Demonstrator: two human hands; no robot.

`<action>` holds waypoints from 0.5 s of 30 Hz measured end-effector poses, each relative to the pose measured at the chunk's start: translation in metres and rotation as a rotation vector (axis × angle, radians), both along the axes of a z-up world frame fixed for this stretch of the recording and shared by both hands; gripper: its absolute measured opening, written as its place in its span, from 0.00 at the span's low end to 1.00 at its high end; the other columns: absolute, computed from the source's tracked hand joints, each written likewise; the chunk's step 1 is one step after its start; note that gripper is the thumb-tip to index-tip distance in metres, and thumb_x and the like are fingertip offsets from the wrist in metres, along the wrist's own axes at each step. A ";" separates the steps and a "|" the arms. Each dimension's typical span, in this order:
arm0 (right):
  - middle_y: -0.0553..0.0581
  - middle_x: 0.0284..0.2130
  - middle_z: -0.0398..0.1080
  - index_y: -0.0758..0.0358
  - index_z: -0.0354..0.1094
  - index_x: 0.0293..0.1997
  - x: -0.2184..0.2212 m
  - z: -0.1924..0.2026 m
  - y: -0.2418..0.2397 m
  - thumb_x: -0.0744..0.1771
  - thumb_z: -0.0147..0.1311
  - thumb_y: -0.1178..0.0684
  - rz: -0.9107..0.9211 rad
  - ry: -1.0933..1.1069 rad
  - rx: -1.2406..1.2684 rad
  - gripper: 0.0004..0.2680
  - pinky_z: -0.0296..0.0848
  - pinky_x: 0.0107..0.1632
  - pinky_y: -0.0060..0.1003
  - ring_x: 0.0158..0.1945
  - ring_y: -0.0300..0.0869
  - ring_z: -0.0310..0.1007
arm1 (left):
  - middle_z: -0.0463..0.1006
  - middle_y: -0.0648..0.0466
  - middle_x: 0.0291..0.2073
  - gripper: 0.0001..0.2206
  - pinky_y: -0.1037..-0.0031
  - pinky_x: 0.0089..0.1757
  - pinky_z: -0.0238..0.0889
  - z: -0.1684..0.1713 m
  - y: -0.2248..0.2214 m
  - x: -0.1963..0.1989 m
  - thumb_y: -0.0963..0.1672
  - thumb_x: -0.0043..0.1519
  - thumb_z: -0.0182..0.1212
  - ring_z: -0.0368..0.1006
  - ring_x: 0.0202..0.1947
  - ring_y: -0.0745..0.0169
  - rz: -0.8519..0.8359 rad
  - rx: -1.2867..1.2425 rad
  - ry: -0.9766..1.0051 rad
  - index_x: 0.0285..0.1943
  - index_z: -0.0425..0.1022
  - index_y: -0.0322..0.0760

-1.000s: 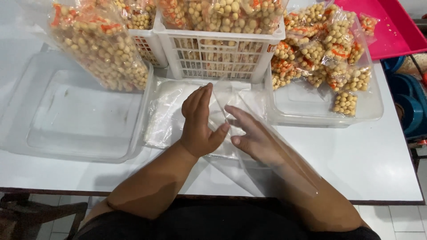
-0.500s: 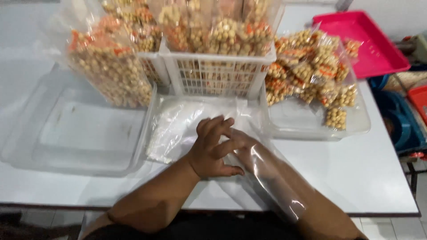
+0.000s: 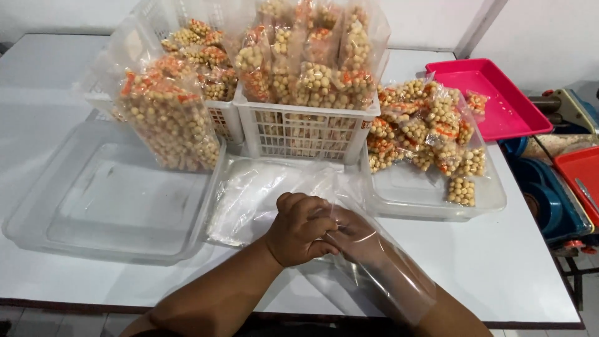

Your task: The person packs small round food items into clear plastic bags, seals them, and places them into white baskets. The person also opens new plastic bags and continues filling them with the same items.

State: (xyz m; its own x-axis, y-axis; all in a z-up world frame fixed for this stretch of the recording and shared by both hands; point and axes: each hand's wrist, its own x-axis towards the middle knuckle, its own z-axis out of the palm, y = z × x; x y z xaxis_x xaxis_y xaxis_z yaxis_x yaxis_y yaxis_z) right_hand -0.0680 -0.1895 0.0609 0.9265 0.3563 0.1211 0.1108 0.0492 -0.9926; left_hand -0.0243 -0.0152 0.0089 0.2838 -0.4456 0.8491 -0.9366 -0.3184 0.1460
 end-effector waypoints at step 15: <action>0.66 0.32 0.72 0.69 0.55 0.71 -0.008 0.042 -0.044 0.72 0.37 0.48 0.282 -0.403 -0.404 0.20 0.76 0.48 0.60 0.51 0.64 0.79 | 0.67 0.62 0.40 0.13 0.65 0.49 0.58 0.005 0.041 0.055 0.55 0.70 0.50 0.70 0.51 0.59 0.371 -0.187 0.061 0.38 0.75 0.56</action>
